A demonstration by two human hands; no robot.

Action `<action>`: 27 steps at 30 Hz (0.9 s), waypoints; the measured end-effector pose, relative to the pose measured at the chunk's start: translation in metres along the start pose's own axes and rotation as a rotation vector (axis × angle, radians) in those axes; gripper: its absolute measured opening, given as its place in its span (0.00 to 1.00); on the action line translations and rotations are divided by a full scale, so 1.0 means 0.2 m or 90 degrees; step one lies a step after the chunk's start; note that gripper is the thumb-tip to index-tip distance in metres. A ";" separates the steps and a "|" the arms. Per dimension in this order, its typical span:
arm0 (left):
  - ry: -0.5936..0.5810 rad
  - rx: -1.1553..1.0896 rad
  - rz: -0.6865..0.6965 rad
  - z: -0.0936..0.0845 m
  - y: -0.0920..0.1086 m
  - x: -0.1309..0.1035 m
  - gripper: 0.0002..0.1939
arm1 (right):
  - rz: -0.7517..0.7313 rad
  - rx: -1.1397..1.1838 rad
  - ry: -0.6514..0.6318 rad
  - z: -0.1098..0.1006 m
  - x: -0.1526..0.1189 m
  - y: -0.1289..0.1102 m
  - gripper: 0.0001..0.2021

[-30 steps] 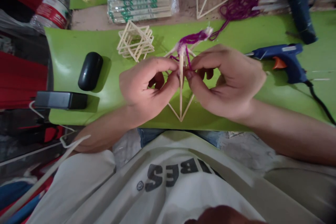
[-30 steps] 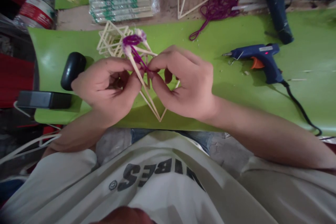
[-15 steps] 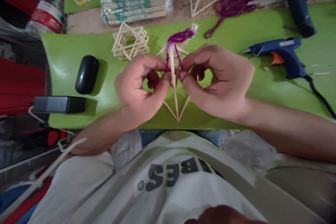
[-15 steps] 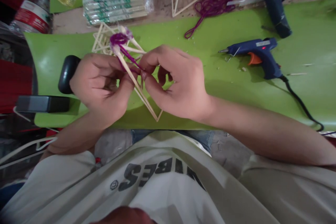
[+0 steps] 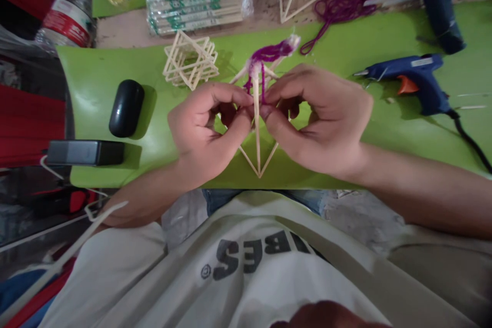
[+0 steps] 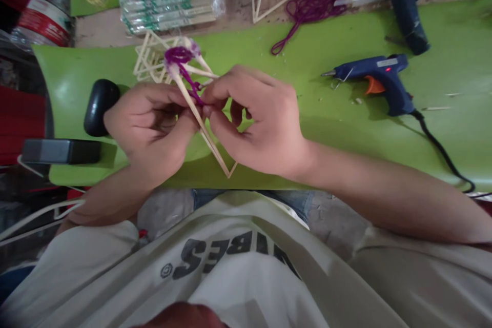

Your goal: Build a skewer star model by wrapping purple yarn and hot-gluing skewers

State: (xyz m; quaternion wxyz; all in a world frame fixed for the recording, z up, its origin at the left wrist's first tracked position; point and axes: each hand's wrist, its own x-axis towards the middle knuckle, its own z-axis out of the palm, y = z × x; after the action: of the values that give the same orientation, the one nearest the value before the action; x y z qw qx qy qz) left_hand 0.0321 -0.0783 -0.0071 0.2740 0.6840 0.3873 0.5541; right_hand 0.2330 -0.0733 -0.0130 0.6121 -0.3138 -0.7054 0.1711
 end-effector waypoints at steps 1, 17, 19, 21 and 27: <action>0.000 -0.004 0.002 0.00 0.00 0.00 0.05 | 0.004 0.000 -0.001 0.00 0.00 0.00 0.04; 0.008 0.011 -0.044 0.00 -0.01 -0.01 0.22 | 0.067 0.001 0.013 0.01 -0.03 -0.02 0.05; 0.001 0.019 -0.049 -0.01 0.00 -0.01 0.23 | 0.069 -0.024 -0.002 0.00 -0.04 -0.01 0.06; 0.002 0.022 -0.041 -0.01 0.01 0.00 0.23 | 0.077 -0.042 -0.025 -0.02 -0.04 0.00 0.07; -0.004 0.012 -0.024 -0.02 0.02 0.00 0.19 | 0.080 0.010 -0.062 -0.03 -0.02 0.05 0.04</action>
State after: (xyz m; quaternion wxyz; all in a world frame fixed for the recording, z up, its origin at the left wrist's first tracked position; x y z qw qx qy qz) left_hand 0.0296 -0.0795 -0.0034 0.2792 0.6811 0.4043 0.5429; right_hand 0.2412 -0.0698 -0.0218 0.5673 -0.3443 -0.7120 0.2296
